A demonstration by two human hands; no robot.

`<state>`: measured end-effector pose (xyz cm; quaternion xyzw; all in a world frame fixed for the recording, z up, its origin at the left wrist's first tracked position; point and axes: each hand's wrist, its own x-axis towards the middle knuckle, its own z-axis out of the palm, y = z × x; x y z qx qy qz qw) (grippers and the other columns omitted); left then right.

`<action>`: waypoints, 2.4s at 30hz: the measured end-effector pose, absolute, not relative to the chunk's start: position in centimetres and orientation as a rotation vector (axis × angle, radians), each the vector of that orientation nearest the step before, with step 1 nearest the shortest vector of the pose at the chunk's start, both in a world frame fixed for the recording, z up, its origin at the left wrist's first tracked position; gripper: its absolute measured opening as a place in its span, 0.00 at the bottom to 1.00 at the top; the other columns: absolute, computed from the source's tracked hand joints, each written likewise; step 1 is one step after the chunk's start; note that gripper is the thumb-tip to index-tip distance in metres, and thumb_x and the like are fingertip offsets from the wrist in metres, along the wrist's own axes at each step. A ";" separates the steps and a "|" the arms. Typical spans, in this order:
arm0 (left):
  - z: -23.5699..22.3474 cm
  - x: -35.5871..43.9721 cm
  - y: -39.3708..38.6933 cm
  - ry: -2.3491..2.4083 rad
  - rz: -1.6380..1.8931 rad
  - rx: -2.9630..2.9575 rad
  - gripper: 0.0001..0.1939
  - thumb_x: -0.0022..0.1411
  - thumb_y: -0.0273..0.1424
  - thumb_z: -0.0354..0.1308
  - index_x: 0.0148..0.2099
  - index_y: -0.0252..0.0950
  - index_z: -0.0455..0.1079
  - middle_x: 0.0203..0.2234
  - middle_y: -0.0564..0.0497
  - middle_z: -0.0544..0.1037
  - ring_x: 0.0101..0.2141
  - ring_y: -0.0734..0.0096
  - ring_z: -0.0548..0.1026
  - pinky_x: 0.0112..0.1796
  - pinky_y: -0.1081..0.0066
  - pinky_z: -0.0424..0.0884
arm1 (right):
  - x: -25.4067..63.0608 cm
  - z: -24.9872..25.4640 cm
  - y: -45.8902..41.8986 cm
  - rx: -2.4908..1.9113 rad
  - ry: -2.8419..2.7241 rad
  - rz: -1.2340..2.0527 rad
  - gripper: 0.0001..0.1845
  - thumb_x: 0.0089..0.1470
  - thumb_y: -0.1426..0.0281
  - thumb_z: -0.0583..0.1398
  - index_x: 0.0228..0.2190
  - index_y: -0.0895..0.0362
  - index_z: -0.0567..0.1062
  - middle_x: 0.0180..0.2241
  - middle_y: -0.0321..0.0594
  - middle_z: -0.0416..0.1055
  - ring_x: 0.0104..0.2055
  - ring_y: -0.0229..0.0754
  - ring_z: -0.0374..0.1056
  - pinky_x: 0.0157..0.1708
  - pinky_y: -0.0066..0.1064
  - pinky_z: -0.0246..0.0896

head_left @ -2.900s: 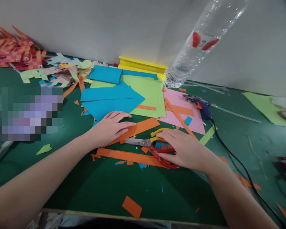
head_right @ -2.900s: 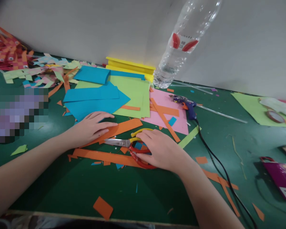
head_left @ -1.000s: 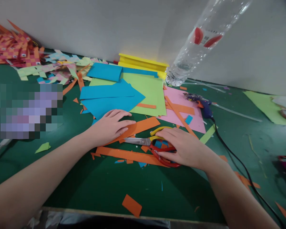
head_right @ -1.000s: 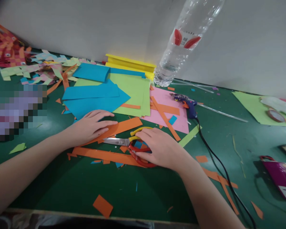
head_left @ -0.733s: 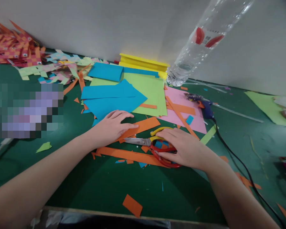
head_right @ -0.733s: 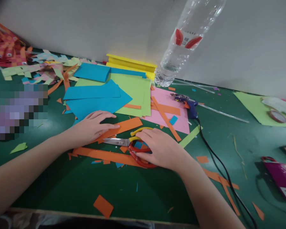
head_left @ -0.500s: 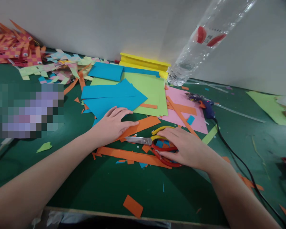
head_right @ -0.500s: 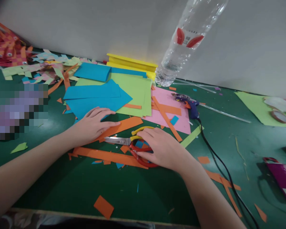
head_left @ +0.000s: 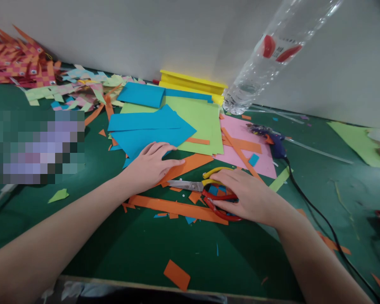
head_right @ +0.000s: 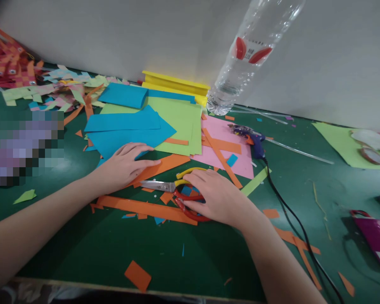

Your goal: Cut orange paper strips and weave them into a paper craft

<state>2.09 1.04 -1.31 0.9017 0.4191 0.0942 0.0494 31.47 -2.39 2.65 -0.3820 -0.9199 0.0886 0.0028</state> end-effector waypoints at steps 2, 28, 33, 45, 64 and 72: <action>-1.3 2.1 1.0 1.281 0.279 2.740 0.24 0.72 0.26 0.41 0.61 0.51 0.68 0.61 0.46 0.62 0.62 0.54 0.57 0.60 0.48 0.58 | 31.5 2.6 -2.4 -1.194 -2.878 0.273 0.24 0.59 0.58 0.58 0.53 0.58 0.70 0.52 0.48 0.74 0.53 0.54 0.70 0.50 0.48 0.68; -1.3 2.0 1.0 1.270 0.274 2.749 0.23 0.72 0.25 0.43 0.62 0.49 0.66 0.60 0.45 0.62 0.61 0.55 0.60 0.60 0.47 0.58 | 31.7 2.5 -2.4 -1.178 -2.857 0.311 0.24 0.60 0.57 0.58 0.53 0.57 0.70 0.52 0.47 0.74 0.55 0.53 0.69 0.52 0.46 0.68; -1.2 1.8 1.0 1.181 0.405 2.780 0.21 0.71 0.24 0.42 0.57 0.40 0.71 0.57 0.45 0.68 0.59 0.56 0.63 0.57 0.52 0.63 | 31.6 2.5 -2.4 -1.190 -2.869 0.322 0.24 0.60 0.56 0.58 0.53 0.56 0.69 0.52 0.47 0.73 0.54 0.53 0.69 0.51 0.47 0.68; -1.2 0.6 1.4 1.039 0.414 2.901 0.26 0.62 0.14 0.43 0.52 0.39 0.73 0.55 0.45 0.70 0.58 0.57 0.64 0.55 0.53 0.65 | 31.5 2.8 -2.3 -1.281 -2.840 0.469 0.24 0.58 0.57 0.59 0.52 0.55 0.69 0.53 0.47 0.72 0.54 0.52 0.70 0.51 0.45 0.67; -0.9 1.6 0.7 1.202 0.295 2.810 0.25 0.65 0.18 0.42 0.59 0.39 0.67 0.59 0.44 0.66 0.62 0.57 0.58 0.59 0.54 0.59 | 31.0 3.0 -2.7 -1.273 -2.825 0.365 0.21 0.58 0.60 0.58 0.50 0.57 0.69 0.51 0.49 0.73 0.54 0.54 0.69 0.51 0.48 0.67; -1.3 1.8 0.6 1.216 0.332 2.836 0.22 0.70 0.22 0.40 0.60 0.38 0.66 0.59 0.42 0.65 0.61 0.55 0.60 0.58 0.53 0.61 | 30.5 3.1 -2.8 -1.280 -2.807 0.374 0.21 0.57 0.60 0.59 0.48 0.58 0.70 0.49 0.50 0.74 0.52 0.54 0.70 0.49 0.48 0.67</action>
